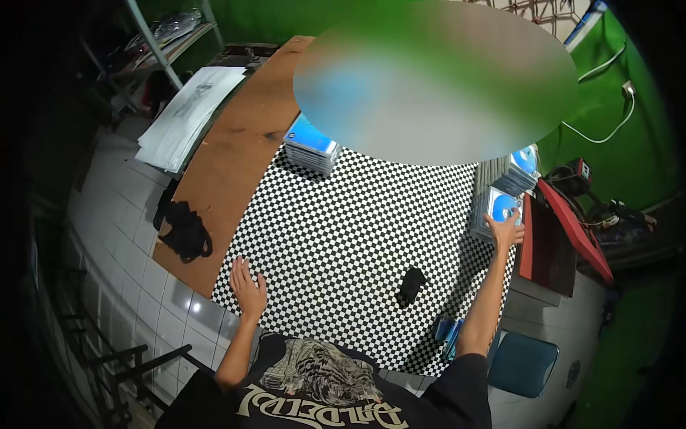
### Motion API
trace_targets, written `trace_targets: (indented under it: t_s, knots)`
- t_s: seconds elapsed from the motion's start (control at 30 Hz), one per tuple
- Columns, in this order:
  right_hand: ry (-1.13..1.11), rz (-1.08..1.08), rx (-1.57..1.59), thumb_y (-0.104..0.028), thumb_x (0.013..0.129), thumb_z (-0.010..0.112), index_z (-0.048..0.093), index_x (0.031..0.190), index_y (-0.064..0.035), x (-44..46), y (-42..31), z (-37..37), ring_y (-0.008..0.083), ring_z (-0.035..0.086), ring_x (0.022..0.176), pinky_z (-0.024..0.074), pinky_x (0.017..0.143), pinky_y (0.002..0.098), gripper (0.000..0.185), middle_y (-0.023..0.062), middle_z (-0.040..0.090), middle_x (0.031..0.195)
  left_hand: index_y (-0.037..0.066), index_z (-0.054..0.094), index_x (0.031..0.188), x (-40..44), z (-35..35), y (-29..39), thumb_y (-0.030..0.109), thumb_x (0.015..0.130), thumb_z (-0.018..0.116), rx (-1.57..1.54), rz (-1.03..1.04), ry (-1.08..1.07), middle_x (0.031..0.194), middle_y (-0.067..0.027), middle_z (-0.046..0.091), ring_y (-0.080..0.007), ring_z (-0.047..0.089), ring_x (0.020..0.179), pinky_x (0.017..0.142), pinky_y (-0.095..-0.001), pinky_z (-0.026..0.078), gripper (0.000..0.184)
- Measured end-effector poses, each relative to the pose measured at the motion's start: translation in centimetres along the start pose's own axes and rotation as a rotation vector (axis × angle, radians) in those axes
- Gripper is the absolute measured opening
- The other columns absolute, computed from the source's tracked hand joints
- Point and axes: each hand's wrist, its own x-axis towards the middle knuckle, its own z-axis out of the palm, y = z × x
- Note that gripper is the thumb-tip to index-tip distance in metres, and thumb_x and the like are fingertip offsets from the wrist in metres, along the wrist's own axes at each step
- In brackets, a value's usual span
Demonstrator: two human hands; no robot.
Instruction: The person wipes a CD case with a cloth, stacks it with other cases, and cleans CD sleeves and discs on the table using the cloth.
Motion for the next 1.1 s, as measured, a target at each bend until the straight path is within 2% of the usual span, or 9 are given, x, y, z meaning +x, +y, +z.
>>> trace_targets:
  t_s: [0.1, 0.17, 0.23, 0.3, 0.4, 0.47, 0.63, 0.9, 1.1]
  knots:
    - [0.161, -0.170, 0.107, -0.058, 0.058, 0.092, 0.039, 0.151, -0.0211, -6.4, -2.4, -2.2, 0.0440, 0.041, 0.132, 0.0251, 0.114, 0.0602, 0.113, 0.0268, 0.046, 0.139, -0.004, 0.047, 0.143, 0.2, -0.2, 0.0, 0.019, 0.096, 0.059, 0.007, -0.002, 0.010, 0.155, -0.0243, 0.043, -0.0387, 0.035, 0.148, 0.122, -0.0537, 0.024, 0.053]
    - [0.074, -0.268, 0.284, -0.048, 0.058, 0.091, 0.043, 0.146, -0.0135, -13.0, -4.7, -3.1, 0.0408, 0.042, 0.131, 0.0266, 0.116, 0.0588, 0.106, 0.0237, 0.047, 0.135, -0.003, 0.047, 0.143, -0.1, -0.1, 0.0, 0.020, 0.096, 0.059, 0.009, -0.001, 0.003, 0.155, -0.0242, 0.043, -0.0386, 0.035, 0.148, 0.122, -0.0540, 0.024, 0.053]
    - [-0.193, -0.322, 0.439, -0.047, 0.058, 0.092, 0.044, 0.146, -0.0052, -21.0, -7.9, -4.6, 0.0413, 0.041, 0.135, 0.0357, 0.108, 0.0630, 0.109, 0.0219, 0.050, 0.138, -0.004, 0.047, 0.143, -0.2, 0.4, -0.2, 0.019, 0.096, 0.059, 0.006, -0.006, 0.011, 0.155, -0.0244, 0.043, -0.0391, 0.035, 0.148, 0.122, -0.0538, 0.025, 0.054]
    - [-0.309, -0.411, 0.477, -0.043, 0.055, 0.093, 0.046, 0.144, -0.0068, -28.1, -9.4, -2.8, 0.0405, 0.041, 0.134, 0.0357, 0.109, 0.0633, 0.106, 0.0207, 0.049, 0.137, -0.004, 0.047, 0.144, -0.4, 0.7, -0.6, 0.018, 0.096, 0.061, -0.008, 0.004, 0.027, 0.154, -0.0247, 0.043, -0.0401, 0.035, 0.147, 0.122, -0.0535, 0.025, 0.054]
    - [-0.437, -0.512, 0.408, -0.045, 0.057, 0.092, 0.047, 0.142, -0.0050, -36.9, -10.8, -0.6, 0.0440, 0.039, 0.135, 0.0326, 0.111, 0.0652, 0.105, 0.0246, 0.046, 0.141, -0.004, 0.047, 0.144, -0.3, 0.7, -0.8, 0.018, 0.096, 0.062, -0.020, 0.015, 0.038, 0.153, -0.0246, 0.043, -0.0399, 0.035, 0.147, 0.121, -0.0532, 0.025, 0.055]
    - [-0.487, -0.582, 0.275, -0.051, 0.058, 0.091, 0.046, 0.143, -0.0010, -40.7, -11.4, 0.2, 0.0485, 0.035, 0.137, 0.0283, 0.112, 0.0678, 0.108, 0.0320, 0.038, 0.145, -0.004, 0.047, 0.143, -0.3, 0.5, -0.8, 0.017, 0.095, 0.062, -0.026, 0.008, 0.044, 0.153, -0.0248, 0.043, -0.0405, 0.035, 0.147, 0.121, -0.0535, 0.025, 0.054]
    - [-0.464, -0.614, 0.107, -0.058, 0.060, 0.089, 0.044, 0.145, 0.0018, -44.8, -11.7, 1.4, 0.0509, 0.031, 0.138, 0.0245, 0.113, 0.0682, 0.114, 0.0371, 0.031, 0.148, -0.005, 0.048, 0.139, -0.5, 1.1, -0.2, 0.014, 0.093, 0.065, -0.147, 0.022, 0.065, 0.152, -0.0254, 0.043, -0.0432, 0.035, 0.145, 0.121, -0.0558, 0.026, 0.053]
    - [-0.246, -0.725, 0.106, -0.059, 0.070, 0.086, 0.043, 0.146, 0.0036, -45.8, -9.6, 4.3, 0.0500, 0.041, 0.132, 0.0259, 0.111, 0.0692, 0.107, 0.0358, 0.041, 0.142, -0.004, 0.052, 0.134, -1.6, 1.7, 1.7, 0.015, 0.094, 0.065, -0.279, 0.033, 0.005, 0.150, -0.0264, 0.042, -0.0450, 0.035, 0.144, 0.118, -0.0553, 0.031, 0.046]
    - [-0.406, -0.700, 0.367, -0.043, 0.081, 0.082, 0.045, 0.144, 0.0045, -44.1, -7.6, 2.0, 0.0407, 0.052, 0.124, 0.0380, 0.106, 0.0552, 0.087, 0.0275, 0.052, 0.134, -0.003, 0.055, 0.132, -2.1, 1.7, 2.6, 0.015, 0.095, 0.066, -0.330, 0.074, -0.038, 0.149, -0.0261, 0.043, -0.0442, 0.036, 0.143, 0.117, -0.0547, 0.032, 0.043]
